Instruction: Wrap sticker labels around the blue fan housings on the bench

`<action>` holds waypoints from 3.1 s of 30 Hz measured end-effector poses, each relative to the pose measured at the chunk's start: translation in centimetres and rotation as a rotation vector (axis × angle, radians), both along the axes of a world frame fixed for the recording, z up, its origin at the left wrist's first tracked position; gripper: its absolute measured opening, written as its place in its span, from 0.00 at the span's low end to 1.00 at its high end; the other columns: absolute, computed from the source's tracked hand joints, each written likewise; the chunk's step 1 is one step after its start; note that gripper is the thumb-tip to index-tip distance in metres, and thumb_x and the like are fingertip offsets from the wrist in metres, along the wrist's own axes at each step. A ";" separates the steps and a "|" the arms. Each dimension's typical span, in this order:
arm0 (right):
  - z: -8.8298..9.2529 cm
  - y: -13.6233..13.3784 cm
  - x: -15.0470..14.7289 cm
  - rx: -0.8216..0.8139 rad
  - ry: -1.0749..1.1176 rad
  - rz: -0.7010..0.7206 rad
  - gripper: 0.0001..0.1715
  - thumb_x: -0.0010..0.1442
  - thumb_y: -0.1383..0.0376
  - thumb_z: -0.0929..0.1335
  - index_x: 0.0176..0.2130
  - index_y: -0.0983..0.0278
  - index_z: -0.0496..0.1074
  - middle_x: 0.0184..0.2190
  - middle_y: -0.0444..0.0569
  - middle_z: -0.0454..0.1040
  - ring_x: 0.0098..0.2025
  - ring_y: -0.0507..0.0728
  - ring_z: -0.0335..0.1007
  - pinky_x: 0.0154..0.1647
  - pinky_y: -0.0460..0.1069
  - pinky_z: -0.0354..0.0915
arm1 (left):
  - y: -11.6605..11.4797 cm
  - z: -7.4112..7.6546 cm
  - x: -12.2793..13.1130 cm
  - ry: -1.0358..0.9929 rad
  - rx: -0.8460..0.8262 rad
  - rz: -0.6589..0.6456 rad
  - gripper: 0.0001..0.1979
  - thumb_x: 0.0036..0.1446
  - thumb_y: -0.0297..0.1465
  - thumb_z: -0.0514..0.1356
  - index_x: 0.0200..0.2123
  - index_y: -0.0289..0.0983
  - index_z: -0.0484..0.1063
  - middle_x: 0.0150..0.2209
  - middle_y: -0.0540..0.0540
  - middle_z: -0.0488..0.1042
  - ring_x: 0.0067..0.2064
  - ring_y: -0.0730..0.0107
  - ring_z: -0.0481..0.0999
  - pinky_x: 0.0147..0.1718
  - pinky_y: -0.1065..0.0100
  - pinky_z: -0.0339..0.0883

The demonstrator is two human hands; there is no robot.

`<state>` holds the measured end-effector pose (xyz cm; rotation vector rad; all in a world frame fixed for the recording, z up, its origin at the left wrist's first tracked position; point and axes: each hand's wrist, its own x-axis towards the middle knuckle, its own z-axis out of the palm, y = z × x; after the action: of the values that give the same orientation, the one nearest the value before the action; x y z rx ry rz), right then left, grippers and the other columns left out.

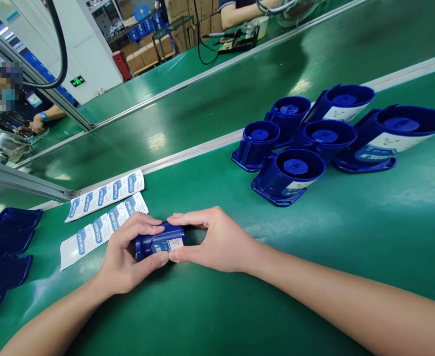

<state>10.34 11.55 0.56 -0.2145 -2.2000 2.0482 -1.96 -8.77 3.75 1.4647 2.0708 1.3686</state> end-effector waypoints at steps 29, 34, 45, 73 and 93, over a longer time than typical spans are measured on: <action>0.4 0.3 -0.4 0.000 0.080 0.041 0.18 0.58 0.49 0.78 0.41 0.59 0.87 0.45 0.50 0.87 0.56 0.71 0.81 0.61 0.62 0.74 | 1.1 0.7 1.1 -0.004 -0.040 0.118 0.06 0.61 0.31 0.70 0.34 0.38 0.76 0.38 0.46 0.79 0.42 0.63 0.80 0.44 0.62 0.69; 0.9 0.3 -0.7 -0.010 0.084 0.042 0.17 0.60 0.49 0.76 0.32 0.59 0.85 0.36 0.48 0.88 0.49 0.69 0.83 0.51 0.58 0.76 | 1.5 1.5 1.7 -0.048 -0.161 0.192 0.07 0.63 0.34 0.68 0.36 0.39 0.75 0.37 0.48 0.79 0.42 0.63 0.80 0.43 0.63 0.69; 0.9 -0.4 -0.3 0.309 0.199 0.016 0.19 0.56 0.50 0.80 0.38 0.61 0.81 0.37 0.49 0.84 0.41 0.64 0.79 0.45 0.56 0.71 | 1.6 1.3 2.4 -0.061 -0.146 0.276 0.07 0.69 0.33 0.60 0.49 0.41 0.70 0.37 0.50 0.80 0.41 0.65 0.80 0.45 0.63 0.69; 0.9 -0.7 -1.5 -0.216 -0.159 -0.049 0.24 0.48 0.48 0.81 0.23 0.62 0.75 0.27 0.48 0.80 0.34 0.60 0.75 0.37 0.54 0.68 | 0.8 -0.2 3.0 -0.002 -0.054 0.175 0.06 0.76 0.32 0.52 0.53 0.43 0.65 0.40 0.48 0.81 0.41 0.66 0.80 0.43 0.66 0.70; 2.2 1.0 -0.9 -0.288 -0.234 0.185 0.17 0.44 0.62 0.78 0.37 0.62 0.87 0.39 0.47 0.78 0.44 0.61 0.74 0.47 0.55 0.69 | 0.5 -0.2 3.0 0.031 -0.084 0.177 0.08 0.75 0.33 0.52 0.54 0.42 0.65 0.42 0.45 0.79 0.44 0.63 0.80 0.45 0.62 0.71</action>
<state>9.44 12.52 2.75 -0.3024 -2.1080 2.5607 1.02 -8.29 3.56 1.3036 2.2959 1.3098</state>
